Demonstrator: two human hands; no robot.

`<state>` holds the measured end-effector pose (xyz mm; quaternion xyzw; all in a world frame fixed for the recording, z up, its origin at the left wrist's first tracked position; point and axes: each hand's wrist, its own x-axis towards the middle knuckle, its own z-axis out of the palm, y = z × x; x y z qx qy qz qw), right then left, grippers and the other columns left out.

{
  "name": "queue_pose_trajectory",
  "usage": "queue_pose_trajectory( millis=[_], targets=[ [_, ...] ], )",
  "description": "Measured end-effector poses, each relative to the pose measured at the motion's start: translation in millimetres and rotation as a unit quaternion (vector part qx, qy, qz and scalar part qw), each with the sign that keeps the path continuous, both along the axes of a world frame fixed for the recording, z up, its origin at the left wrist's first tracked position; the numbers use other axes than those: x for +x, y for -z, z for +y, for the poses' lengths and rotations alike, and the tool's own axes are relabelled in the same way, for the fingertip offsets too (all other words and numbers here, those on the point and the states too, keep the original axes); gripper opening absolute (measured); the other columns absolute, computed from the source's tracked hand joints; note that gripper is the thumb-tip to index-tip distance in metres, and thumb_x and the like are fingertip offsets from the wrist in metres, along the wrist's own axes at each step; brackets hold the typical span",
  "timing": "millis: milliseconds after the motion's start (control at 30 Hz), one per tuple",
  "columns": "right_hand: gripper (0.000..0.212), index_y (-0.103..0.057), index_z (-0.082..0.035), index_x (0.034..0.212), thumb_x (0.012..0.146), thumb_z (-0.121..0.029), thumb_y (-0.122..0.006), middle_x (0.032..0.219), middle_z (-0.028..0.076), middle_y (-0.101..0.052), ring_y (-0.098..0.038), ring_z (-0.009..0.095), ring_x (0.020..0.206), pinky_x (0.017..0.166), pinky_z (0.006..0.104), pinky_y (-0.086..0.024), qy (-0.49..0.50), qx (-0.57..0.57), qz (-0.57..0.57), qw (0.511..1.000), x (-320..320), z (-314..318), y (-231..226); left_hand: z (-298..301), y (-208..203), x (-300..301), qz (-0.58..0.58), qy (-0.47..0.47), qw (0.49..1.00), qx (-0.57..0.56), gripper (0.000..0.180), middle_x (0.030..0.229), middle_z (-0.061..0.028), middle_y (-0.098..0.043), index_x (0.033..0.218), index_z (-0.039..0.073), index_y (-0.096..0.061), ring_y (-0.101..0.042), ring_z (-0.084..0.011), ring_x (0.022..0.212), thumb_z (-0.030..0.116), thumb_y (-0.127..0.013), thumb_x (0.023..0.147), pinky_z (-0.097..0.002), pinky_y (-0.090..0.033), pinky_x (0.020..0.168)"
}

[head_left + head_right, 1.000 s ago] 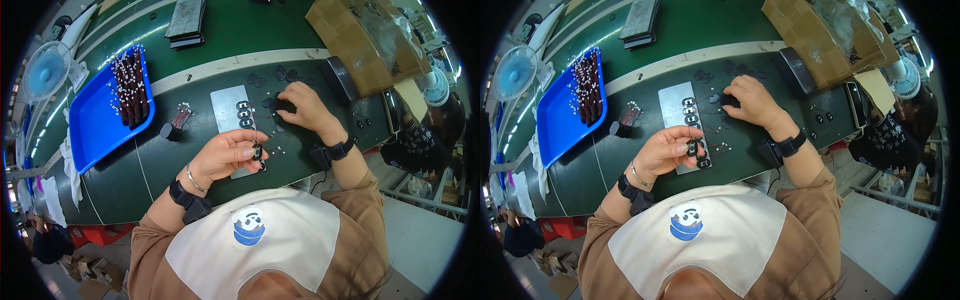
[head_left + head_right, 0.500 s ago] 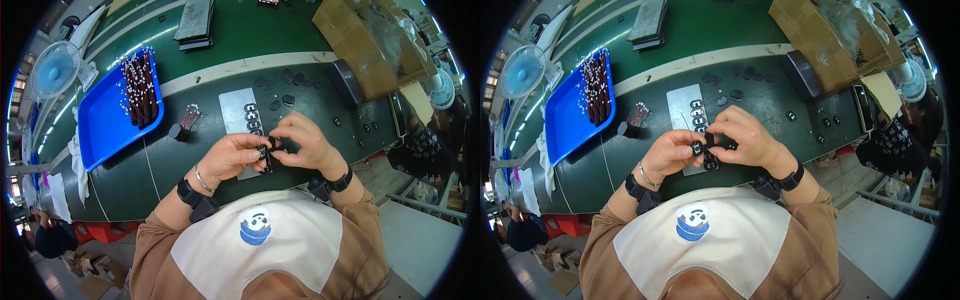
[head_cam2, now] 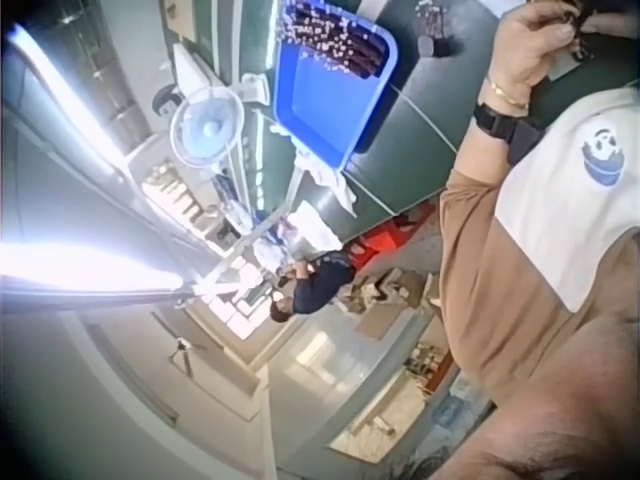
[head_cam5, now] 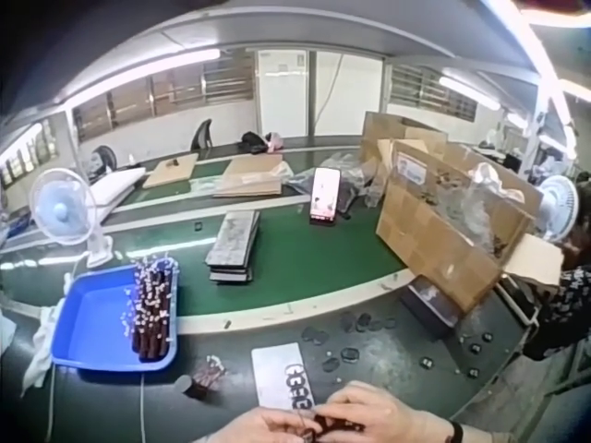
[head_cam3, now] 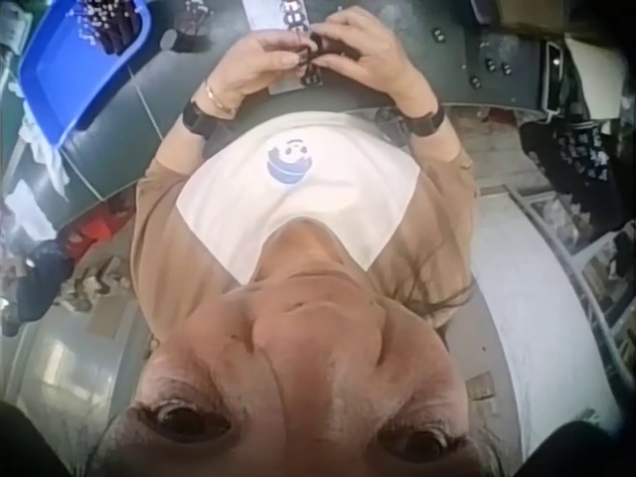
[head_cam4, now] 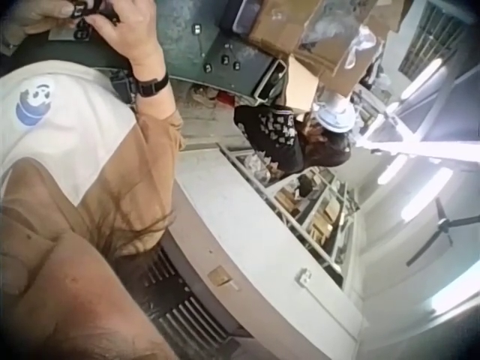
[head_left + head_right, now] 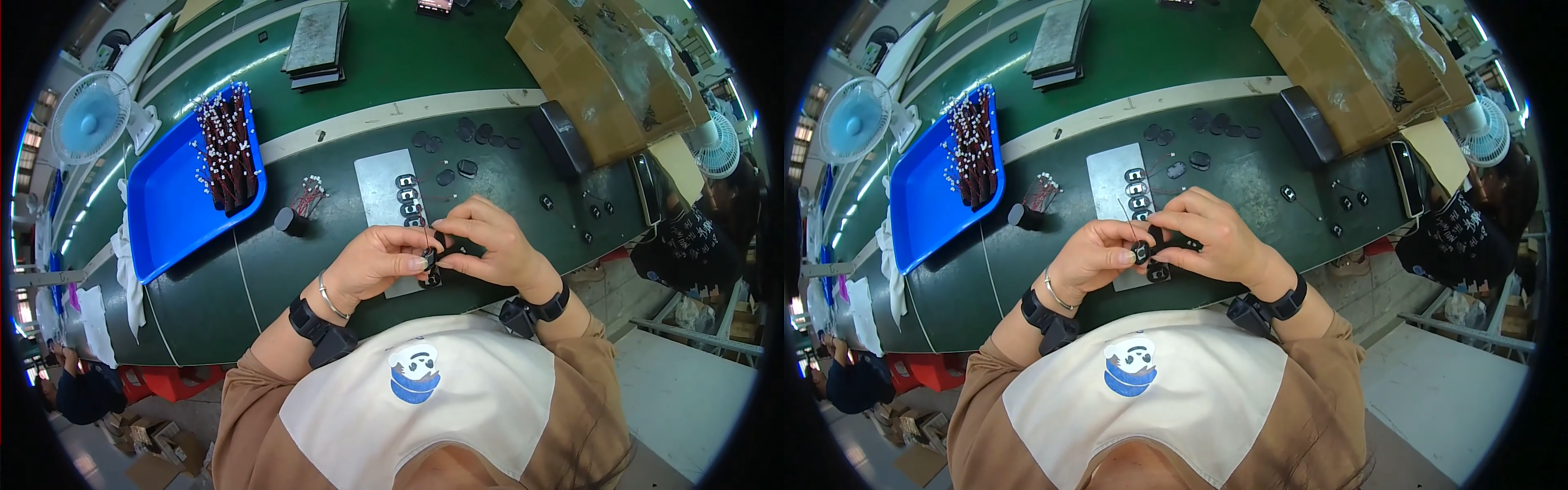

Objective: The person picks up a speaker and a wire, joins them together by hand, and places the assembled unit onto a metal plate. This process is repeated for several more units, with the person occasionally rearranging components on the table.

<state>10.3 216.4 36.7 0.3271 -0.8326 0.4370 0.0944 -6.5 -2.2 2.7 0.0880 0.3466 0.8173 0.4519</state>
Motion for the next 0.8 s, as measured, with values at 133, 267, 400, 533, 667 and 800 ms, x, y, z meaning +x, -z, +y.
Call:
queue_pose_trajectory(
  millis=[133,267,400,533,667,800],
  targets=[
    [0.040,-0.064,-0.002,0.097,0.061,-0.010,-0.079,0.086,0.008,-0.060,-0.056,0.023,0.074,0.064,0.0316,-0.046,0.003,-0.004,0.003,1.000,2,0,1,1,-1,1,0.005,-0.002,1.000,-0.007,0.027,0.110,-0.0096,-0.059,0.106,-0.003,-0.062,-0.060,-0.0165,0.087,0.004,-0.067,0.080,-0.0299,-0.052,0.079],
    [0.039,-0.064,-0.001,0.097,0.062,-0.010,-0.079,0.087,0.009,-0.060,-0.056,0.023,0.074,0.064,0.0314,-0.046,0.009,-0.005,-0.005,1.000,5,-1,2,1,-1,3,0.007,-0.002,1.000,-0.003,0.028,0.109,-0.0095,-0.059,0.107,-0.004,-0.062,-0.060,-0.0164,0.087,0.003,-0.067,0.080,-0.0300,-0.052,0.080],
    [0.039,-0.064,-0.001,0.098,0.063,-0.011,-0.078,0.088,0.010,-0.060,-0.056,0.024,0.076,0.066,0.0311,-0.046,0.015,-0.018,-0.003,1.000,4,0,0,0,1,1,-0.024,-0.011,0.999,0.025,0.030,0.107,-0.0099,-0.060,0.109,-0.003,-0.060,-0.061,-0.0164,0.086,0.003,-0.066,0.081,-0.0296,-0.052,0.079],
    [0.039,-0.063,0.000,0.100,0.066,-0.011,-0.078,0.090,0.012,-0.059,-0.056,0.025,0.079,0.068,0.0309,-0.046,0.030,-0.045,0.006,0.999,9,-2,-4,-1,8,-3,-0.097,-0.033,0.992,0.074,0.030,0.104,-0.0115,-0.062,0.111,-0.003,-0.058,-0.063,-0.0163,0.082,0.004,-0.064,0.083,-0.0290,-0.055,0.076],
    [0.039,-0.063,0.001,0.101,0.067,-0.012,-0.077,0.091,0.012,-0.059,-0.056,0.025,0.080,0.069,0.0307,-0.046,0.037,-0.055,0.001,0.998,11,-7,-7,2,10,-2,-0.145,-0.030,0.981,0.122,0.028,0.099,-0.0128,-0.063,0.111,-0.003,-0.057,-0.064,-0.0161,0.077,0.005,-0.062,0.085,-0.0285,-0.057,0.072],
    [0.038,-0.063,0.001,0.101,0.068,-0.012,-0.076,0.092,0.012,-0.060,-0.056,0.024,0.080,0.068,0.0306,-0.046,0.030,-0.052,-0.002,0.998,11,-15,-8,3,8,0,-0.156,-0.040,0.979,0.125,0.026,0.095,-0.0124,-0.064,0.110,-0.004,-0.057,-0.065,-0.0159,0.075,0.006,-0.061,0.086,-0.0284,-0.058,0.069]
  ],
)
